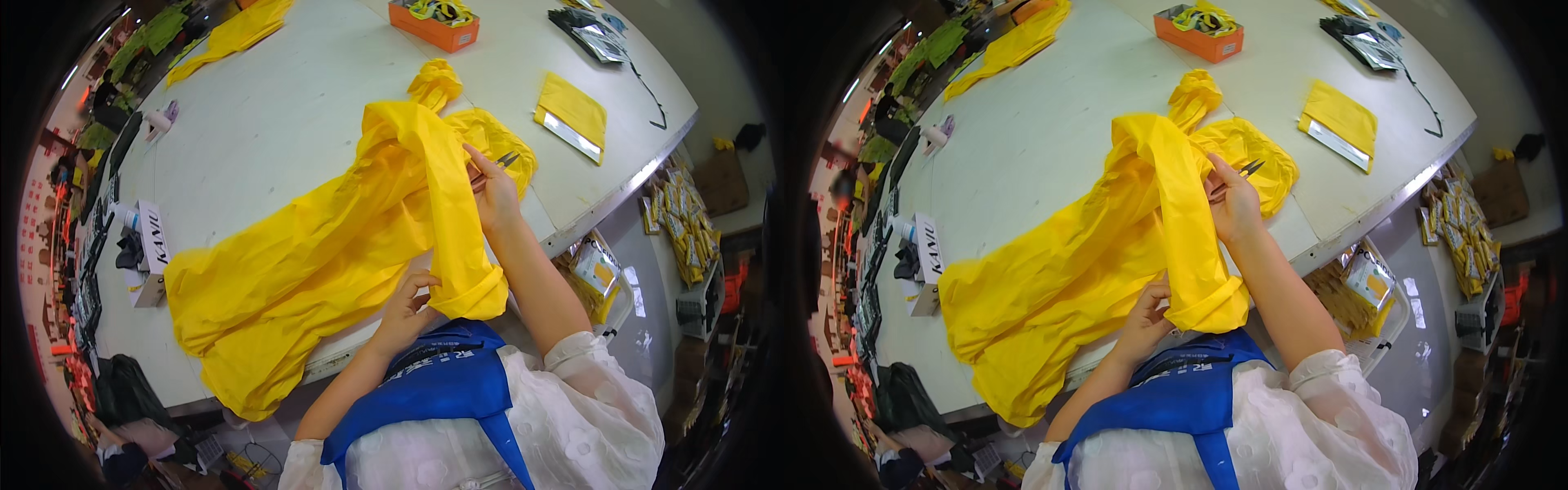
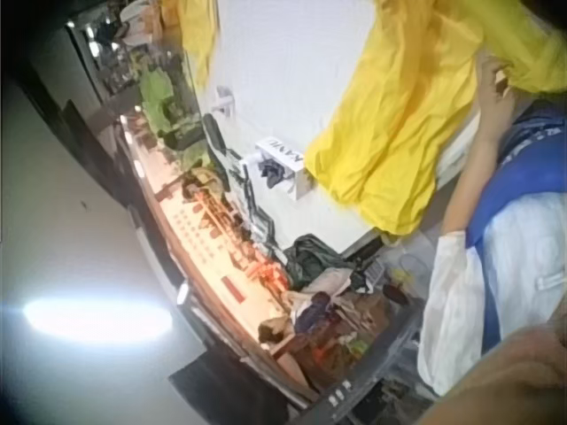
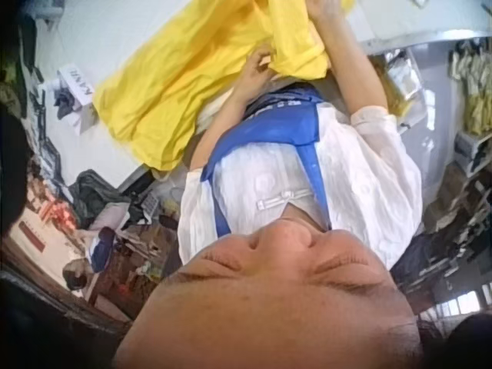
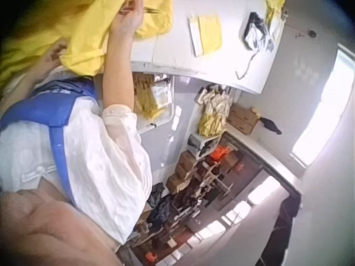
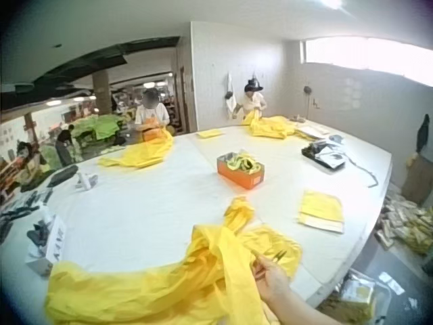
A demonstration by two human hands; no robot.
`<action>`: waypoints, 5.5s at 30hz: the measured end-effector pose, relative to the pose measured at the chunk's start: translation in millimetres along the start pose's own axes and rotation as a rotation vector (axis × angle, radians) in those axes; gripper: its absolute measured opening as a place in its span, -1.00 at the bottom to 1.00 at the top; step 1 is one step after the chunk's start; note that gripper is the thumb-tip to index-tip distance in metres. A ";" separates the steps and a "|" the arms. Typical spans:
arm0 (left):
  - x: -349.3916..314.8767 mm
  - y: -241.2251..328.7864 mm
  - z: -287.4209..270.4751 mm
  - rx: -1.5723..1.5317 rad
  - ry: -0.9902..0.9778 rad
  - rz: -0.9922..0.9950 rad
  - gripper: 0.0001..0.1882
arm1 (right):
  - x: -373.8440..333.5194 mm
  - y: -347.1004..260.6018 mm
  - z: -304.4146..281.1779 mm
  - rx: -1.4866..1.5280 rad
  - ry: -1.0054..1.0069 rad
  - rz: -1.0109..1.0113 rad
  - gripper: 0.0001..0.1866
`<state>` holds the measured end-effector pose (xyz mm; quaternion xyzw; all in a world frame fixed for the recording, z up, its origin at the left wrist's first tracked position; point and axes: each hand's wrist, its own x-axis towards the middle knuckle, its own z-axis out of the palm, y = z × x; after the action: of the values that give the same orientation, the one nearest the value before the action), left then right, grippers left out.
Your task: The person uses scissors to cut a large yellow fabric on a table, repeatedly trimming edges and removing small pieces. The person folds and repositions the fabric multiple times to access different sections for cutting.
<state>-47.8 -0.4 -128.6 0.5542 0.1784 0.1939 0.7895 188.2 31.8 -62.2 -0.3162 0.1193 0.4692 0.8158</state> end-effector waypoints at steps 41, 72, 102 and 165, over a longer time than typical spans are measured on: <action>-21.8 66.9 -1.8 0.511 0.482 0.139 -0.64 | -131.9 17.5 -60.7 -0.580 -0.210 0.161 -0.80; -337.4 206.9 -199.1 0.330 1.589 0.448 -0.50 | 93.2 -24.2 -14.5 -2.132 -0.573 -0.671 -0.47; 9.4 29.0 -86.2 1.542 0.537 0.154 -0.64 | 33.4 126.8 17.2 -1.634 -0.663 -0.074 -0.60; -69.9 45.9 -74.7 1.035 0.731 -0.188 -0.60 | -10.1 50.9 43.8 -2.032 -0.711 -0.891 -0.70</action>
<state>-150.0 38.9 -104.7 0.7440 0.5543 0.1890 0.3216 135.6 70.6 -44.1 -0.6891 -0.6687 0.0827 0.2669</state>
